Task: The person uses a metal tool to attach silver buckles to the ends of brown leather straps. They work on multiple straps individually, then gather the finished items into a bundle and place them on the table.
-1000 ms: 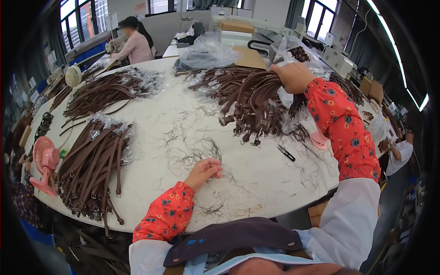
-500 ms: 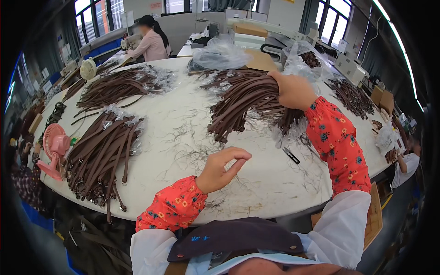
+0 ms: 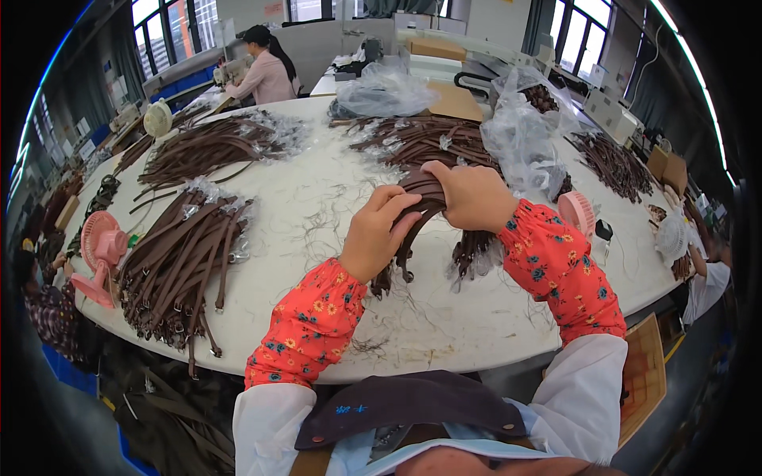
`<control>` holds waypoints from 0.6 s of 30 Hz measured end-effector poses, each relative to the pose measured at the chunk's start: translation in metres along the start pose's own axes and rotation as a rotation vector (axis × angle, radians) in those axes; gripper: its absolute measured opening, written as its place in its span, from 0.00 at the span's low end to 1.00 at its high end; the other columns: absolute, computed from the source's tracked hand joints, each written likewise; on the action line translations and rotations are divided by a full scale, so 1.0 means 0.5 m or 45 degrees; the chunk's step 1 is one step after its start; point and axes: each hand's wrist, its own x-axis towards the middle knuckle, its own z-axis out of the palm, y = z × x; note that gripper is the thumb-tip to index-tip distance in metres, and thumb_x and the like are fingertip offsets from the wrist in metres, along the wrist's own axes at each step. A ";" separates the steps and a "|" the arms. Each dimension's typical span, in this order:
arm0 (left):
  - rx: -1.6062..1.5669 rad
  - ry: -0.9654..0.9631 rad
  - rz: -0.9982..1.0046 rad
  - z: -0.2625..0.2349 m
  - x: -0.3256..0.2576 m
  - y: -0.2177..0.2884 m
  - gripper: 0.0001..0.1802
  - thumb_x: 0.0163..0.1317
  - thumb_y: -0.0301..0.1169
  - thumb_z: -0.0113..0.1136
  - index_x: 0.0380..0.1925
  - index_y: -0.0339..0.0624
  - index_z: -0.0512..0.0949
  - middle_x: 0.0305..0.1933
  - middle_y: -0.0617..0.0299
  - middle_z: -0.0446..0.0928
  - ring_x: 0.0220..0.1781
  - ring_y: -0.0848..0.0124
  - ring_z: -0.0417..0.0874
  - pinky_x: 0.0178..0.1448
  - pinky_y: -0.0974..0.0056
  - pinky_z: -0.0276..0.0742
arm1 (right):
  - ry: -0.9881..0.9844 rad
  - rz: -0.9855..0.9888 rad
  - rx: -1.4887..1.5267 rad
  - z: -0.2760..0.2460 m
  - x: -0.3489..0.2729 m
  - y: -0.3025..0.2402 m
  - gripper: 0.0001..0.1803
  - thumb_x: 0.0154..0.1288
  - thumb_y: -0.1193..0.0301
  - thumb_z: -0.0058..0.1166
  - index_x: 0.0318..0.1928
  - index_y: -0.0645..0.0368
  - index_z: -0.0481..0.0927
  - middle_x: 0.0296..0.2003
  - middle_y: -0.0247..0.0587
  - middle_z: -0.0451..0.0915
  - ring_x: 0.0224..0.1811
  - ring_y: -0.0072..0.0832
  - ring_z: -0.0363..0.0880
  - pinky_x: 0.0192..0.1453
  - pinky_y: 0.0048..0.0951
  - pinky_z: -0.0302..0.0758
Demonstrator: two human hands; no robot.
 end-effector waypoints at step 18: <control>0.254 0.044 -0.045 -0.171 0.012 0.002 0.06 0.61 0.21 0.62 0.38 0.37 0.80 0.43 0.58 0.83 0.44 0.69 0.83 0.53 0.63 0.75 | -0.575 0.346 1.171 0.189 -0.031 0.074 0.31 0.47 0.78 0.57 0.56 0.64 0.71 0.33 0.39 0.78 0.28 0.26 0.81 0.32 0.30 0.79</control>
